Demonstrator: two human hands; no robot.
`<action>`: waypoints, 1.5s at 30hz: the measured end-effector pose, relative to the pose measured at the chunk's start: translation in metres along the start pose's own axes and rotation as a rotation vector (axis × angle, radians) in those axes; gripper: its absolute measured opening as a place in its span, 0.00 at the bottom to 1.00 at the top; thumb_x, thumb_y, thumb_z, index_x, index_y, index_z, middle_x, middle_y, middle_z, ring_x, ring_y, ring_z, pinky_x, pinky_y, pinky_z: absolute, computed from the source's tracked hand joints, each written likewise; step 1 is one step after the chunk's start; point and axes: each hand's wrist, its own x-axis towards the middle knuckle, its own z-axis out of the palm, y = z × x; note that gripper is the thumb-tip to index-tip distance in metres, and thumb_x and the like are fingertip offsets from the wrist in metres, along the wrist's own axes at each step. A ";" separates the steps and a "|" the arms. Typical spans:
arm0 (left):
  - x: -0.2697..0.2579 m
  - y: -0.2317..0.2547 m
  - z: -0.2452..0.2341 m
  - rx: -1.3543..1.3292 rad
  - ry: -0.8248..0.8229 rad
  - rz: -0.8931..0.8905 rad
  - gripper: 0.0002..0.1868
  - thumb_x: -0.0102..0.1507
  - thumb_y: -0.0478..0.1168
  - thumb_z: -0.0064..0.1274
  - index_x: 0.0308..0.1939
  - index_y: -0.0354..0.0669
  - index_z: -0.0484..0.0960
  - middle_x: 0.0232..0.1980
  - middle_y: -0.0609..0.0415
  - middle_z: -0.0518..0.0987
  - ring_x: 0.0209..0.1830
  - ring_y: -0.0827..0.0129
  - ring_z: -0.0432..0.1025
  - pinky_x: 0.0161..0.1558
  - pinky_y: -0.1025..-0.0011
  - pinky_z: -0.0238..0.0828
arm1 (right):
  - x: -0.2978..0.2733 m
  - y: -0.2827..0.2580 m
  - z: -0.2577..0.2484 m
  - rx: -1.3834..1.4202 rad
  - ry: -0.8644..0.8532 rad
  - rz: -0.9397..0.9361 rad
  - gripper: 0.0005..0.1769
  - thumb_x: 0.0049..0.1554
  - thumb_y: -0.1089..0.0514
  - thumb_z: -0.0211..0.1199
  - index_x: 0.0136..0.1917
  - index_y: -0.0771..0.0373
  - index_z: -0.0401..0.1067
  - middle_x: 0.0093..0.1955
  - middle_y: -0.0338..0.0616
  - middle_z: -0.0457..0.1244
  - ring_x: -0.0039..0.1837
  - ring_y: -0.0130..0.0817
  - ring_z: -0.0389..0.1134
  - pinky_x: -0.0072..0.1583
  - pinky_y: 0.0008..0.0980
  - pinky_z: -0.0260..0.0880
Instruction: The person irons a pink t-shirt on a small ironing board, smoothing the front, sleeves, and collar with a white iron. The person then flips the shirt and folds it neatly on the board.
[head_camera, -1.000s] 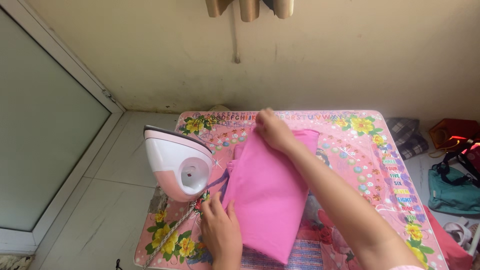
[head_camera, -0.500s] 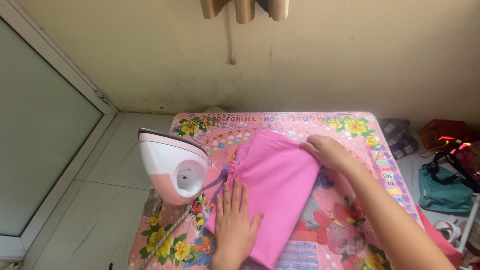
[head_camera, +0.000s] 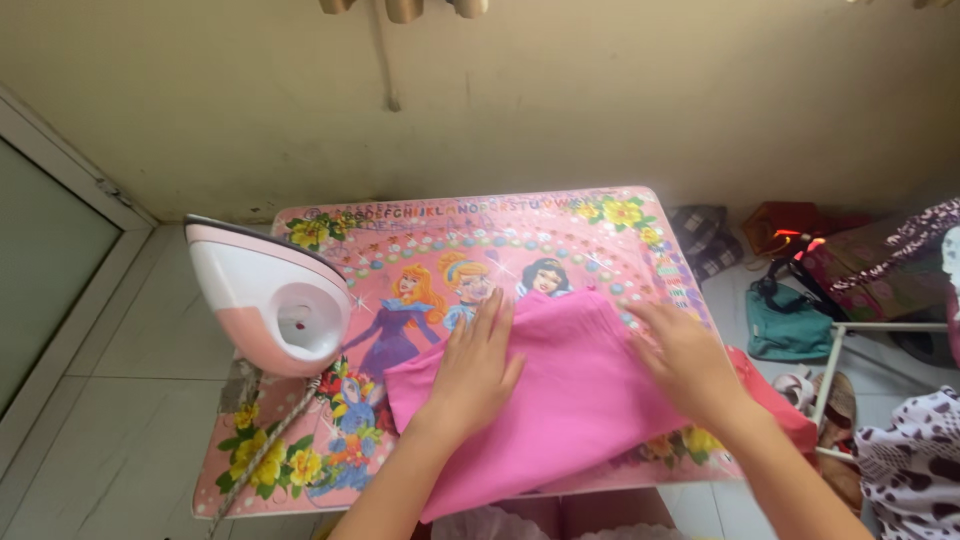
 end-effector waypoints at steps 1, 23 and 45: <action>0.011 0.000 0.012 -0.022 -0.002 -0.097 0.35 0.64 0.44 0.55 0.72 0.33 0.62 0.70 0.38 0.64 0.72 0.45 0.57 0.69 0.47 0.52 | 0.016 -0.005 0.012 0.018 0.031 -0.170 0.23 0.59 0.54 0.59 0.66 0.60 0.68 0.65 0.52 0.64 0.64 0.54 0.65 0.64 0.45 0.65; -0.042 0.034 0.012 0.221 -0.130 -0.155 0.49 0.66 0.64 0.44 0.76 0.32 0.48 0.81 0.36 0.42 0.81 0.45 0.32 0.74 0.49 0.24 | 0.028 -0.038 0.075 -0.214 -0.113 -0.349 0.36 0.61 0.38 0.54 0.76 0.58 0.58 0.79 0.51 0.52 0.80 0.50 0.48 0.75 0.52 0.41; -0.099 0.008 -0.046 0.068 0.093 -0.893 0.39 0.61 0.54 0.59 0.65 0.28 0.67 0.59 0.28 0.73 0.57 0.38 0.72 0.59 0.51 0.68 | 0.020 0.022 0.043 0.105 -0.340 0.681 0.41 0.50 0.34 0.69 0.58 0.75 0.73 0.56 0.65 0.70 0.58 0.51 0.72 0.60 0.43 0.70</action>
